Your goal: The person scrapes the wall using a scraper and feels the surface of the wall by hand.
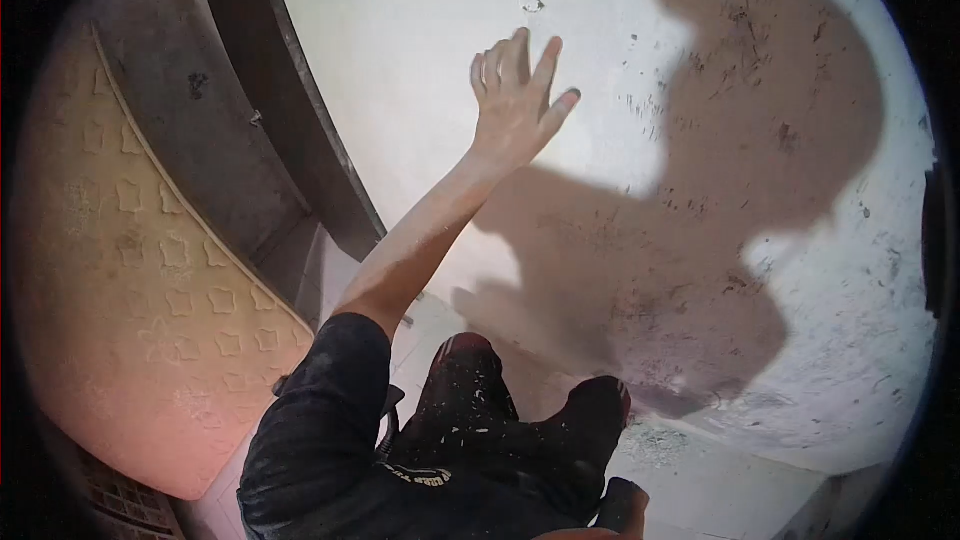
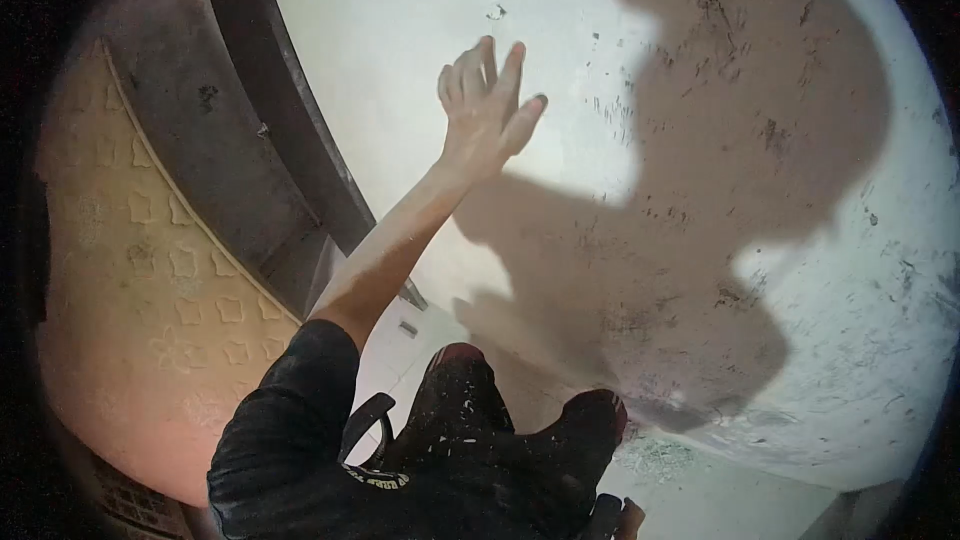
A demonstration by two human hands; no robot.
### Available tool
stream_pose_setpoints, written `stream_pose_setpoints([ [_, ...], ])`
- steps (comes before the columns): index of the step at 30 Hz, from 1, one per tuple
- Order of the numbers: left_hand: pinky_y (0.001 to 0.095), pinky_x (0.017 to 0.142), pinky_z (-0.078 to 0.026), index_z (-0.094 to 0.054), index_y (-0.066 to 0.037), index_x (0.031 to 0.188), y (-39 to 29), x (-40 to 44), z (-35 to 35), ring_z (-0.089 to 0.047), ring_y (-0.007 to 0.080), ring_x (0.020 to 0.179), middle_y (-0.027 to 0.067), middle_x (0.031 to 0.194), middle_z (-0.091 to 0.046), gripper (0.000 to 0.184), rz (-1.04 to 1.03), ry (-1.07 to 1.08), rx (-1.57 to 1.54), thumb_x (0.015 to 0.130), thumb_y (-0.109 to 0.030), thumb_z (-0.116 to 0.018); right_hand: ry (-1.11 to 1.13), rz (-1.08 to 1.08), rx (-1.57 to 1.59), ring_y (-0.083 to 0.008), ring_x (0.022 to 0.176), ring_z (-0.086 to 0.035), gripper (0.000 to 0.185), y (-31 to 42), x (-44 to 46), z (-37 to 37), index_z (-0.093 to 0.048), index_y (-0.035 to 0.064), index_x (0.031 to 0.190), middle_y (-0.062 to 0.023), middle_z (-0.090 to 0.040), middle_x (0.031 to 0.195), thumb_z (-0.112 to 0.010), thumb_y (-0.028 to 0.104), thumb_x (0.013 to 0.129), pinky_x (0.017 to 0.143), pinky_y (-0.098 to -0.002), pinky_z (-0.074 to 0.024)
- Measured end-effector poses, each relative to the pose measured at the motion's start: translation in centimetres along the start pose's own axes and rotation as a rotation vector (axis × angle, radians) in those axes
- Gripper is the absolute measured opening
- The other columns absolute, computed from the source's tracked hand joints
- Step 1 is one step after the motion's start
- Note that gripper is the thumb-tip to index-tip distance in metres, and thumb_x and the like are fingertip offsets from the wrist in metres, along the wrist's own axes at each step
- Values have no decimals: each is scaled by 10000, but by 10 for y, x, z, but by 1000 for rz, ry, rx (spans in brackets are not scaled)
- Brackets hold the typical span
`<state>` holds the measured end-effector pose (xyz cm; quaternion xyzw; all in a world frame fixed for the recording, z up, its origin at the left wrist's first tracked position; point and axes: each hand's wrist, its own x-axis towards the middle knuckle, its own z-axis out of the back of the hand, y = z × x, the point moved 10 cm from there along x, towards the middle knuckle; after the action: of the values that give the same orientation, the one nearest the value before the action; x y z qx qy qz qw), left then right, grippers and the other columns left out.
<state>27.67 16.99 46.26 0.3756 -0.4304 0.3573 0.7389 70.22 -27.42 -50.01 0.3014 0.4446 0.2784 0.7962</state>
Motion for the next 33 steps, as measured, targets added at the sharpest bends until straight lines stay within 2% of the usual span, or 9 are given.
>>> stream_pose_setpoints([
  [2,597,1047,-189,-398,92,1315,5,-2,-8,-296,467,1256,312,1383,-304,636,-41,-36,5,911,-395,-468,49,-51,-11,-156,845,-538,381,-4,-6,-7,-634,170,1223,-84,-643,952,-630,305,867,702,-362,-471],
  [3,595,1069,-165,-387,104,1317,10,2,-9,-250,485,1295,320,1412,-268,641,-42,-45,-115,920,-396,-448,-35,-213,391,-156,797,-539,314,3,-29,5,-671,51,1092,-69,-627,898,-616,260,864,661,-331,-456],
  [6,577,1101,-155,-243,125,1387,31,4,-21,-167,520,1353,346,1460,-183,670,105,-27,-162,922,-284,-498,-78,-196,428,-156,792,-537,308,76,-73,15,-671,51,1084,-68,-625,892,-616,259,864,658,-331,-455],
  [8,577,1111,-128,-175,127,1407,22,3,-19,-78,514,1378,350,1475,-124,682,33,-108,-249,938,-258,-484,-104,-181,447,-156,788,-536,302,99,-83,18,-670,50,1076,-67,-623,886,-615,259,864,654,-331,-454],
  [12,578,1112,-122,-154,98,1425,0,6,-18,-76,519,1375,342,1485,-83,698,-9,-85,-293,940,-279,-487,-147,-153,465,-156,779,-534,290,129,-95,28,-670,50,1059,-66,-618,875,-614,257,864,648,-331,-452],
  [14,579,1113,-120,-134,72,1438,-20,6,-24,-84,503,1382,326,1496,-62,732,-173,15,-334,926,-292,-511,-168,-142,460,-156,774,-532,284,138,-102,42,-669,49,1050,-65,-616,869,-613,257,865,644,-331,-451],
  [19,543,1130,-119,-219,77,1419,-12,4,-27,-129,431,1403,294,1493,-162,715,-224,20,-231,904,-308,-532,-205,-141,431,-156,762,-529,270,146,-133,75,-668,48,1029,-63,-611,854,-612,255,865,636,-331,-449],
  [27,602,1097,-122,-201,43,1436,52,-17,-31,-140,507,1368,321,1466,-207,694,95,-87,-182,928,-348,-466,-231,-145,394,-157,744,-525,250,179,-178,95,-667,47,995,-59,-603,831,-609,253,866,623,-332,-445],
  [33,657,1065,-94,-205,28,1443,48,-28,-41,-68,560,1353,315,1487,-143,673,133,-169,-197,966,-407,-395,-237,-167,365,-157,730,-521,238,193,-212,100,-666,45,970,-56,-596,813,-608,251,866,613,-332,-442],
])
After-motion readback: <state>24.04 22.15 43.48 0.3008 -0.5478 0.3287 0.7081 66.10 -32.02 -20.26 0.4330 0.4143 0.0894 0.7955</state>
